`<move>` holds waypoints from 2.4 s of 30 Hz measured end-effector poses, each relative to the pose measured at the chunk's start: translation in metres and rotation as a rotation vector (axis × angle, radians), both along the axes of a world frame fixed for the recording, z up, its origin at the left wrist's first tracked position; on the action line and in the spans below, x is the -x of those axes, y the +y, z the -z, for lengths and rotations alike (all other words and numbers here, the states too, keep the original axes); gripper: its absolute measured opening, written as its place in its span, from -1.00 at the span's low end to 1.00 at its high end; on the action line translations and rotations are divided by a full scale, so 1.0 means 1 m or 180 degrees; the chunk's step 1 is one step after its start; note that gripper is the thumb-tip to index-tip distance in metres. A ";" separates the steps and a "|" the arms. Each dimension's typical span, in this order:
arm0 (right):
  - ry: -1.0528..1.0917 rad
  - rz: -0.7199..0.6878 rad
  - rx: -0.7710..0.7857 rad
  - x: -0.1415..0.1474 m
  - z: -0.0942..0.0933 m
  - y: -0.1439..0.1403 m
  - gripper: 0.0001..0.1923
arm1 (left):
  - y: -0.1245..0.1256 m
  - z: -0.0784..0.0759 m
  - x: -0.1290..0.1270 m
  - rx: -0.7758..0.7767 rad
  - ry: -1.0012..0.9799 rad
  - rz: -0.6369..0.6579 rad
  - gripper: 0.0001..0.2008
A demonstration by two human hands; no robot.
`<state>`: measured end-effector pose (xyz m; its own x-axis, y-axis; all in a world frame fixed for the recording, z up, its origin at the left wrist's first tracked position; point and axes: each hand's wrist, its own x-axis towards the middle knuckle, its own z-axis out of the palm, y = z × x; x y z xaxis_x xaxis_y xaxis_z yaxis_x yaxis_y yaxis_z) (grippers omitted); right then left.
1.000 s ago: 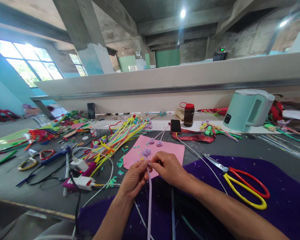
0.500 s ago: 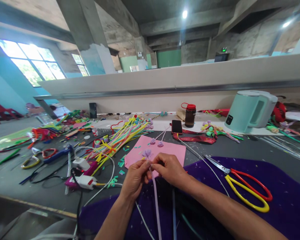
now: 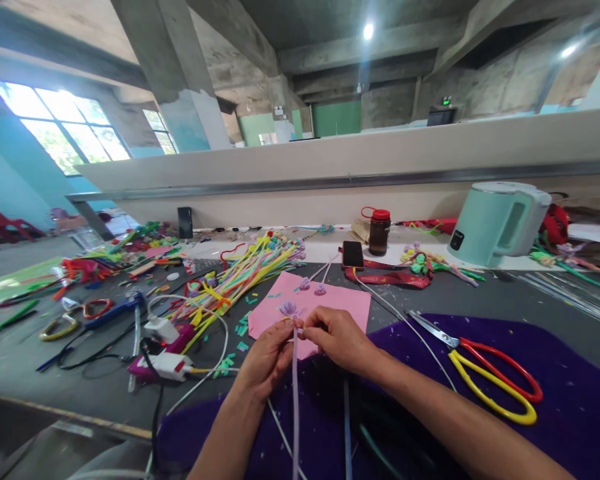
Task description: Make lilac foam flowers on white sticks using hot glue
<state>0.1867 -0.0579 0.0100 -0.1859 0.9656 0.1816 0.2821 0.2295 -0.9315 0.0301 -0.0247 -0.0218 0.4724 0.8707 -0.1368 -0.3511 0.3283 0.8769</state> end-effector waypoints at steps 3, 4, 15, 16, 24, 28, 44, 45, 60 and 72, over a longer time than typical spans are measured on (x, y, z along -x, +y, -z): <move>0.0169 -0.0145 0.0247 0.001 -0.001 -0.001 -0.90 | 0.000 0.001 0.001 -0.0040 -0.0018 0.0000 -0.76; 0.0210 -0.0189 0.0337 0.002 -0.001 -0.002 -0.91 | 0.000 0.001 0.000 -0.0050 -0.0030 -0.0044 -0.76; 0.0938 -0.0493 0.0782 0.016 0.007 -0.006 -0.84 | -0.002 0.001 -0.003 -0.0098 0.0176 -0.0218 -0.69; 0.0941 -0.0506 0.0789 0.016 0.008 -0.006 -0.85 | -0.002 0.001 -0.003 -0.0138 0.0205 -0.0258 -0.68; 0.1091 -0.0545 0.0880 0.019 0.016 -0.005 -0.85 | -0.004 0.002 -0.004 -0.0240 0.0306 -0.0457 -0.71; 0.0978 -0.0522 0.0846 0.020 0.017 -0.005 -0.85 | -0.003 0.003 -0.004 -0.0231 0.0348 -0.0427 -0.68; -0.0579 -0.0025 -0.0424 -0.006 -0.010 -0.002 -0.83 | -0.011 -0.010 -0.006 -0.0476 0.0657 -0.0166 -0.66; -0.0684 0.0019 -0.0481 -0.006 -0.008 -0.002 -0.82 | -0.011 -0.010 -0.006 -0.0497 0.0673 -0.0157 -0.66; -0.0839 0.0172 -0.0584 -0.004 -0.005 -0.001 -0.82 | -0.010 -0.004 -0.007 -0.0634 0.0796 -0.0168 -0.68; 0.0113 -0.0145 0.0384 -0.008 0.000 0.005 -0.87 | -0.011 -0.002 -0.009 -0.0854 0.0812 -0.0362 -0.72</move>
